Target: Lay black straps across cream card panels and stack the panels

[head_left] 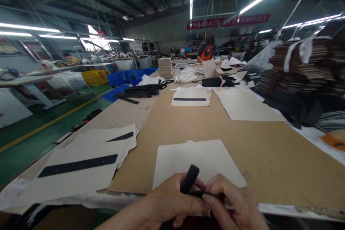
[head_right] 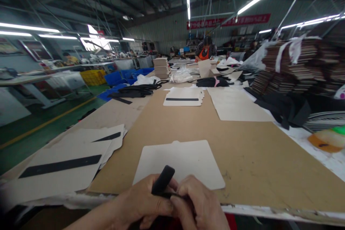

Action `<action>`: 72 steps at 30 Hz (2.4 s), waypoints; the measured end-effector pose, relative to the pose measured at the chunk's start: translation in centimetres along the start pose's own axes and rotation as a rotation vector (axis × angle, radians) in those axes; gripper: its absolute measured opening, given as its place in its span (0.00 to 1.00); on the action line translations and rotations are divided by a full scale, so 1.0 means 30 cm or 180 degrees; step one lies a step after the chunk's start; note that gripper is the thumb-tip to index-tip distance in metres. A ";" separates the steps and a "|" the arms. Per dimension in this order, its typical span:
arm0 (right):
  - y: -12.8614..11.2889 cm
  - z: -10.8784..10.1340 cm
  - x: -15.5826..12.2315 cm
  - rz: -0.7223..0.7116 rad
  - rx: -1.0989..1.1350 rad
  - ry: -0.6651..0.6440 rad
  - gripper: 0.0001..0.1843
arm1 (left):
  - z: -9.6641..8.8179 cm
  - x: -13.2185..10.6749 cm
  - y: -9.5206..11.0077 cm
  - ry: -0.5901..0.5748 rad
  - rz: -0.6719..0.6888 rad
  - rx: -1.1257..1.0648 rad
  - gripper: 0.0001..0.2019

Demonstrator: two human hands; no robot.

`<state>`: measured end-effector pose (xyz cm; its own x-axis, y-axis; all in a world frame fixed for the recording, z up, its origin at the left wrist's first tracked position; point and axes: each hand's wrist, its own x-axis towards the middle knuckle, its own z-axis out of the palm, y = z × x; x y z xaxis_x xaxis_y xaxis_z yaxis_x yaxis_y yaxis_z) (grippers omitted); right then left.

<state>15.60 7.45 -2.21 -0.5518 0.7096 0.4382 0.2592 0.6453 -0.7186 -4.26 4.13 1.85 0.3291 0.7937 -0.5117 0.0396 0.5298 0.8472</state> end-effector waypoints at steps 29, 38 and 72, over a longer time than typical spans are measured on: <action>0.283 -0.126 0.147 0.1864 -0.0569 0.0075 0.12 | -0.218 -0.028 -0.046 0.2310 -0.0198 0.1833 0.21; 0.297 -0.116 0.145 0.1832 -0.0914 0.0074 0.12 | -0.220 -0.013 -0.040 0.2245 -0.0296 0.1804 0.21; 0.408 -0.092 0.077 0.1008 -0.1515 -0.0039 0.15 | -0.218 -0.046 -0.056 0.2266 0.0144 0.2943 0.09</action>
<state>19.67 17.77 -8.50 -0.3976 0.8876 0.2326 0.7403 0.4601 -0.4902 -10.95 4.09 0.20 -0.2441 0.9501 -0.1944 0.8100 0.3100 0.4978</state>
